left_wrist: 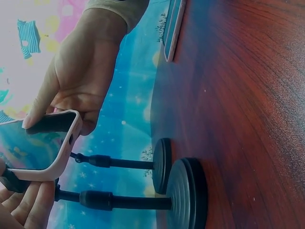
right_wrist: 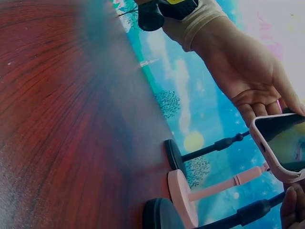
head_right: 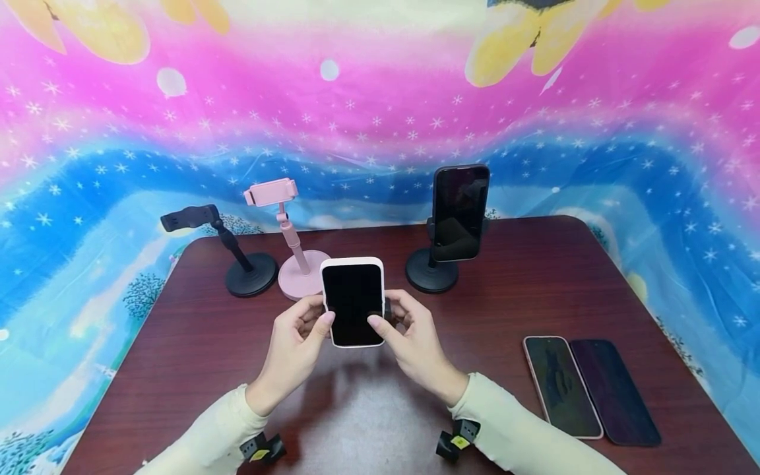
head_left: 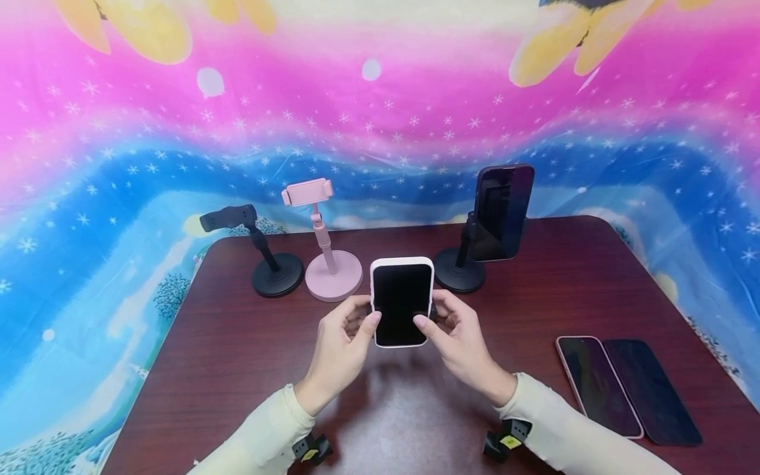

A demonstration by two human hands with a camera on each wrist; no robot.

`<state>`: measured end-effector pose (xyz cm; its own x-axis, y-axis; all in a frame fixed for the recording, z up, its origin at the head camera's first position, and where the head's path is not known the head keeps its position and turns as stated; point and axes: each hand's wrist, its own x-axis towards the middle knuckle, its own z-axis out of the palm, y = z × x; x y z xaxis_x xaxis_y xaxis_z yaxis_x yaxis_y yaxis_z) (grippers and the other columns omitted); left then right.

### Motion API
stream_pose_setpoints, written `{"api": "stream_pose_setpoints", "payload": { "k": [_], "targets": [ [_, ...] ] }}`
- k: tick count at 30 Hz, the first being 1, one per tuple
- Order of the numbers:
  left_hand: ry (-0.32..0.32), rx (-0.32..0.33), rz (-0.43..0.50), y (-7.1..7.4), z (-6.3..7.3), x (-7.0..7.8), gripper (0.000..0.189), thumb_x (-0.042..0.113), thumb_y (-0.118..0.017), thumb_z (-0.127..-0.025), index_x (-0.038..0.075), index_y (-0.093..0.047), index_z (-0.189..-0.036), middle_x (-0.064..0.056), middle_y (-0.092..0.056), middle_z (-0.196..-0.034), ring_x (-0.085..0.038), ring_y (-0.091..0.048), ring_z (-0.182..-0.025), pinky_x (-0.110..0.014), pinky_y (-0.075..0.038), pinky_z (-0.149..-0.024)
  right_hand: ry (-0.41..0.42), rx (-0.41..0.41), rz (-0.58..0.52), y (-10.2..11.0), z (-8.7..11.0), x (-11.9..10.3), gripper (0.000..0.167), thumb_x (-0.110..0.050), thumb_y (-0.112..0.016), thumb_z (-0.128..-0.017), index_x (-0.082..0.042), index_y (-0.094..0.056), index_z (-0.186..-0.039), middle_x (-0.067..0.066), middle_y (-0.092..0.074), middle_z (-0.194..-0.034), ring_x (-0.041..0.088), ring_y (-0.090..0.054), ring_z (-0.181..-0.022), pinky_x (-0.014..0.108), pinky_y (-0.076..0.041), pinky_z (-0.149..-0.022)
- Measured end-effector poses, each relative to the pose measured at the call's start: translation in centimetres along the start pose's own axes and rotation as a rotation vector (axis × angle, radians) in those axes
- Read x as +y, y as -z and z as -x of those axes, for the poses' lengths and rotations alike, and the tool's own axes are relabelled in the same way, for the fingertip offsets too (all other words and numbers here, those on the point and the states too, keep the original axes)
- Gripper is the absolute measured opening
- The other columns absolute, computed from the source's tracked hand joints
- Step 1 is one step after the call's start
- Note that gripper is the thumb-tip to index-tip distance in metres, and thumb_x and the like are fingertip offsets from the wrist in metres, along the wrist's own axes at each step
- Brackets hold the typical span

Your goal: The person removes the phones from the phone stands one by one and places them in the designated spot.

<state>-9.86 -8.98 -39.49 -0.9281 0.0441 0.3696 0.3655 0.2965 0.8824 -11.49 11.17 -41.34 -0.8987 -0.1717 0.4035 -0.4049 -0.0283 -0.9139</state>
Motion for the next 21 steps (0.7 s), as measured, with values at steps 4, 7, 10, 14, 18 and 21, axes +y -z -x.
{"api": "stream_pose_setpoints", "payload": {
  "k": [4, 7, 10, 14, 18, 21],
  "targets": [
    [-0.009, 0.005, 0.003, 0.07, -0.01, 0.09, 0.023, 0.011, -0.068, -0.097, 0.000, -0.068, -0.117, -0.013, -0.076, -0.098, -0.007, -0.072, -0.082, -0.024, -0.062, -0.073, -0.012, -0.012, 0.011, 0.07, -0.10, -0.25, 0.031, 0.009, -0.066, -0.091, 0.009, -0.059, -0.120, -0.018, -0.073, -0.104, 0.000, -0.069, -0.095, 0.019, -0.061, -0.078],
    [-0.009, 0.006, 0.013, 0.10, -0.01, 0.10, 0.023, 0.011, -0.067, -0.097, -0.001, -0.068, -0.117, -0.014, -0.077, -0.099, -0.008, -0.072, -0.082, -0.024, -0.062, -0.073, -0.014, -0.015, 0.029, 0.15, -0.19, -0.41, 0.031, 0.009, -0.067, -0.091, 0.008, -0.060, -0.121, -0.017, -0.072, -0.104, 0.001, -0.069, -0.094, 0.020, -0.061, -0.079],
    [-0.013, 0.008, 0.020, 0.05, -0.01, -0.01, 0.023, 0.010, -0.067, -0.097, -0.001, -0.068, -0.117, -0.015, -0.077, -0.099, -0.007, -0.072, -0.083, -0.024, -0.062, -0.073, -0.006, -0.009, 0.059, 0.23, -0.29, -0.57, 0.031, 0.009, -0.068, -0.089, 0.008, -0.062, -0.119, -0.016, -0.071, -0.103, 0.002, -0.067, -0.092, 0.019, -0.060, -0.078],
    [-0.021, 0.011, 0.025, -0.02, -0.04, -0.13, 0.024, 0.010, -0.067, -0.097, -0.001, -0.068, -0.118, -0.015, -0.077, -0.099, -0.006, -0.072, -0.082, -0.024, -0.062, -0.073, -0.003, 0.001, 0.095, 0.32, -0.39, -0.78, 0.030, 0.008, -0.070, -0.088, 0.006, -0.064, -0.117, -0.014, -0.069, -0.101, 0.004, -0.065, -0.088, 0.019, -0.059, -0.077],
    [-0.016, 0.013, 0.030, 0.00, 0.01, -0.02, 0.023, 0.009, -0.067, -0.097, -0.002, -0.068, -0.117, -0.016, -0.077, -0.099, -0.006, -0.072, -0.081, -0.025, -0.062, -0.072, -0.002, 0.003, 0.113, 0.40, -0.40, -0.90, 0.030, 0.008, -0.071, -0.087, 0.004, -0.064, -0.117, -0.014, -0.068, -0.102, 0.004, -0.064, -0.088, 0.018, -0.059, -0.078],
    [-0.013, 0.015, 0.033, 0.01, 0.07, 0.04, 0.023, 0.009, -0.067, -0.097, -0.002, -0.068, -0.117, -0.016, -0.077, -0.099, -0.007, -0.072, -0.081, -0.025, -0.062, -0.072, 0.016, 0.010, 0.122, 0.46, -0.41, -0.87, 0.033, 0.008, -0.071, -0.086, 0.003, -0.064, -0.118, -0.012, -0.068, -0.101, 0.005, -0.064, -0.087, 0.018, -0.059, -0.078]
  ]
}}
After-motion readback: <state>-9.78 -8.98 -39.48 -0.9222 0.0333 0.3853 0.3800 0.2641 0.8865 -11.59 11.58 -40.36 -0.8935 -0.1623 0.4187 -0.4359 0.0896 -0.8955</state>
